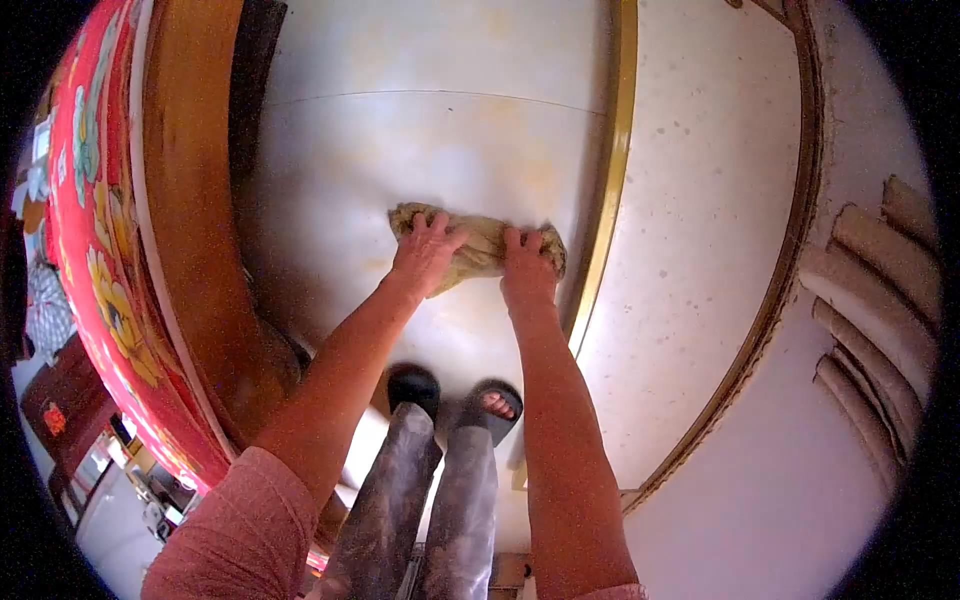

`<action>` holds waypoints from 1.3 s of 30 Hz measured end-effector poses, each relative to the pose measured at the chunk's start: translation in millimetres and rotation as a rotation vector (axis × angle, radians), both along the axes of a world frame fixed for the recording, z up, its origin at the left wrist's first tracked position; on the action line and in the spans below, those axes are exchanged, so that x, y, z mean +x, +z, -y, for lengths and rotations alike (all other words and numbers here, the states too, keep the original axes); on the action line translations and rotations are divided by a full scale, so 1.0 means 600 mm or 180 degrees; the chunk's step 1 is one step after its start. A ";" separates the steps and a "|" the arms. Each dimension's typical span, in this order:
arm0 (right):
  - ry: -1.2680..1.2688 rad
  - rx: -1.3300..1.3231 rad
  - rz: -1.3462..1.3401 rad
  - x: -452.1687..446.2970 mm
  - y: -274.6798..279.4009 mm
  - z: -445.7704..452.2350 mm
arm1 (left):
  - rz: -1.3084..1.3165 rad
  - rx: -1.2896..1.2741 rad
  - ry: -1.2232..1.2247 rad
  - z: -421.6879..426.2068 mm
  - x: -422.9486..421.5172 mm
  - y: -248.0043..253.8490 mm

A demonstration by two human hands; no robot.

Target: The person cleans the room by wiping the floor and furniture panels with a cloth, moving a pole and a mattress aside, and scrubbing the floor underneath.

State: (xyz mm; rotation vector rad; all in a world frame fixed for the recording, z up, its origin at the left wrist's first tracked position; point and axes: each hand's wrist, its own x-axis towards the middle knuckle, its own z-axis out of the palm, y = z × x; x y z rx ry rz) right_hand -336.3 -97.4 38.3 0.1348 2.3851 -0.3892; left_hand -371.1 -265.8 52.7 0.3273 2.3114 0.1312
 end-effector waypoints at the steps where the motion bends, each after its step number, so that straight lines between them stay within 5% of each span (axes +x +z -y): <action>1: 0.0065 0.0016 0.0044 -0.001 0.003 -0.005 | 0.0063 -0.0029 0.0003 -0.005 -0.006 -0.002; 13: -0.0077 0.0061 -0.0801 0.088 -0.018 0.019 | -0.1010 0.0070 -0.0082 0.012 0.069 -0.024; 17: -0.0015 -0.0167 -0.1111 0.234 -0.031 0.081 | -0.0422 0.0029 0.0168 0.055 0.180 -0.010; 23: 0.0058 -0.1184 0.0220 0.305 0.003 0.124 | 0.0144 0.0052 -0.0092 0.165 0.300 0.015; 26: 0.0147 -0.1312 0.0061 0.206 0.034 0.105 | -0.1090 0.0108 -0.0566 0.160 0.213 -0.005; 29: -0.0626 -0.1158 -0.0769 0.068 0.079 0.080 | -0.1810 -0.0102 -0.0715 0.107 0.052 0.011; 31: 0.0167 -0.0440 -0.1136 -0.011 0.049 0.064 | -0.2471 0.0068 -0.0754 0.097 -0.025 -0.027; 35: 0.0795 0.0109 -0.1611 -0.003 -0.037 0.081 | -0.1826 0.0054 -0.0043 0.105 -0.024 -0.057; 39: 0.1004 -0.0067 -0.1363 0.080 -0.016 0.078 | -0.1251 -0.0120 0.0757 0.095 0.103 -0.026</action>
